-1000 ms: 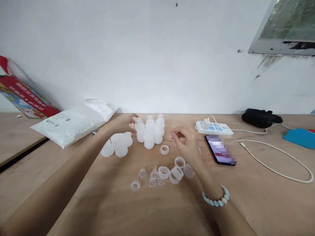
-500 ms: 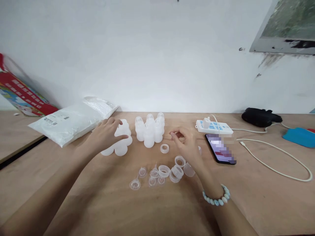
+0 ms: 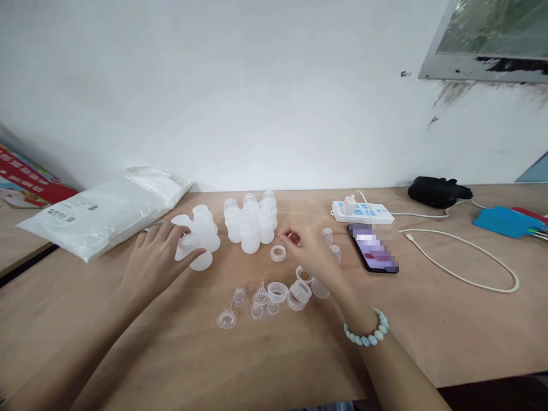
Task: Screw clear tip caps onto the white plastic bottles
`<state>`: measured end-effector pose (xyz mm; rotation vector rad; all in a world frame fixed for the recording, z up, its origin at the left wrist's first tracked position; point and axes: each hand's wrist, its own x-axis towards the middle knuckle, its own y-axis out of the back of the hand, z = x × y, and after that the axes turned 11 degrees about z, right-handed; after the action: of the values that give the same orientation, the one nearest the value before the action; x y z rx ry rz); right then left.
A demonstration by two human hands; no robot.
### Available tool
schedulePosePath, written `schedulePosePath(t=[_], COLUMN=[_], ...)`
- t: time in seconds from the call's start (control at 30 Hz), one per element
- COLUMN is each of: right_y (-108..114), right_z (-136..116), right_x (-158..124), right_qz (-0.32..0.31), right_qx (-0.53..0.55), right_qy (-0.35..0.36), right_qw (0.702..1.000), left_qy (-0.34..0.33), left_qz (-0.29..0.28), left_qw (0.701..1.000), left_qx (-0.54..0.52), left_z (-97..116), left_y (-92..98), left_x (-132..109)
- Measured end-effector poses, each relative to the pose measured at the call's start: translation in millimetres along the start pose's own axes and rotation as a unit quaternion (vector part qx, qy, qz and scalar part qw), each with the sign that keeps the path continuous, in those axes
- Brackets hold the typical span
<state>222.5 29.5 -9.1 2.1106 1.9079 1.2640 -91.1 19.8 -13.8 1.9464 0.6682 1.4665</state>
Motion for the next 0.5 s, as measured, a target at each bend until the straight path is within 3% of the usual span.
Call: schedulePosePath(t=[0.1, 0.23, 0.4, 0.5], right_y=[-8.6, -23.9, -35.8, -38.1], right_z=[10.4, 24.0, 30.1, 30.8], right_x=[-3.1, -9.5, -13.4, -13.4], right_qz=[-0.11, -0.184, -0.211, -0.201], right_qx=[-0.093, -0.165, -0.228, -0.245], right_qy=[0.012, 0.084, 0.109, 0.109], right_qw=[0.99, 0.965, 0.944, 0.942], left_qy=[0.04, 0.083, 0.047, 0.006], left_qz=[-0.024, -0.042, -0.024, 0.03], left_qw=[0.996, 0.988, 0.989, 0.995], left_qx=[-0.072, -0.126, -0.136, -0.099], left_z=[3.9, 9.2, 15.2, 17.2], left_y=[2.0, 5.3, 0.9, -3.4], left_x=[2.1, 4.5, 1.9, -2.7])
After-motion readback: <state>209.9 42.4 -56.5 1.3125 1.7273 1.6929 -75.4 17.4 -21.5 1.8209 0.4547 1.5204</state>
